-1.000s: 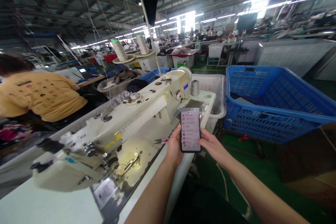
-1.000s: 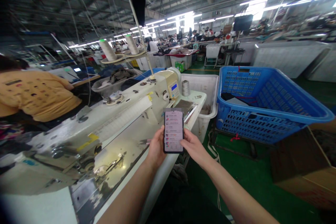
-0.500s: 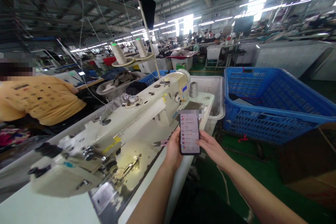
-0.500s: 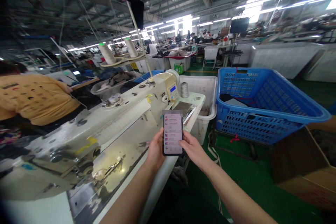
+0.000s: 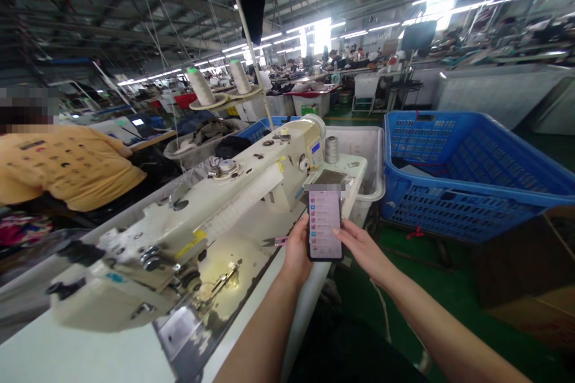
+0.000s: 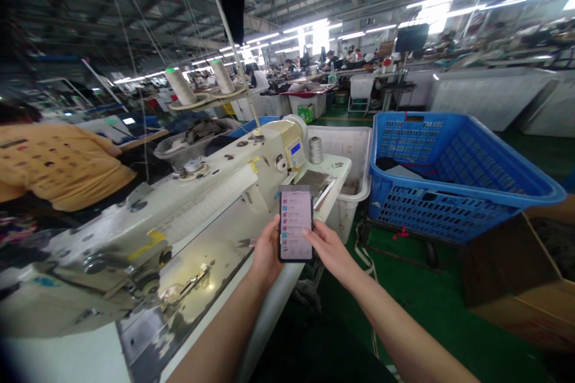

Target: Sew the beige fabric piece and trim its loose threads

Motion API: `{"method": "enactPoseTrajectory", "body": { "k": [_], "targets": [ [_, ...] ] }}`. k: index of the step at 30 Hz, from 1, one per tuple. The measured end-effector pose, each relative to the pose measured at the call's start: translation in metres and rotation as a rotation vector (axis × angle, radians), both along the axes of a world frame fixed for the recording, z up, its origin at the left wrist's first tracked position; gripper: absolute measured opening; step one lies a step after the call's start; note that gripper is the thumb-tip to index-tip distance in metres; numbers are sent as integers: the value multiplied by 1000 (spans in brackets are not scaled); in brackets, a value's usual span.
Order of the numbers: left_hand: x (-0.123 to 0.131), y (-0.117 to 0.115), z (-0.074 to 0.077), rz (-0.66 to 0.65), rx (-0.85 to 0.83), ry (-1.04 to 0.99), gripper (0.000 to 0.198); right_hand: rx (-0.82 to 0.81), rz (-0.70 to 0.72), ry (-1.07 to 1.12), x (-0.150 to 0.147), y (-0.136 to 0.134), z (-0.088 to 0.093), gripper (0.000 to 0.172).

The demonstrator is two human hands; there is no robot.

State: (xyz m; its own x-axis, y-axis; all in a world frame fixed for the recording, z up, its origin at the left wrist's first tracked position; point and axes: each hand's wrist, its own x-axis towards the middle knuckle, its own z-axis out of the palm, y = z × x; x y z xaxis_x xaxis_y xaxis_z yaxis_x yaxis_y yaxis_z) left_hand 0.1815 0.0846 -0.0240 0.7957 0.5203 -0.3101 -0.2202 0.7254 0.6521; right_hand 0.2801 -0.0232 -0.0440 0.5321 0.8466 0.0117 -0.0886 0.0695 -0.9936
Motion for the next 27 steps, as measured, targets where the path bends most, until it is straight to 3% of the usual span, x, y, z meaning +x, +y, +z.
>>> {"method": "enactPoseTrajectory", "body": {
  "k": [12, 27],
  "targets": [
    [-1, 0, -1, -4, 16, -11, 37, 52, 33, -1, 0, 3, -3, 52],
    [0, 0, 0, 4, 33, 14, 38, -15, -18, -5, -2, -1, 4, 51]
  ]
}}
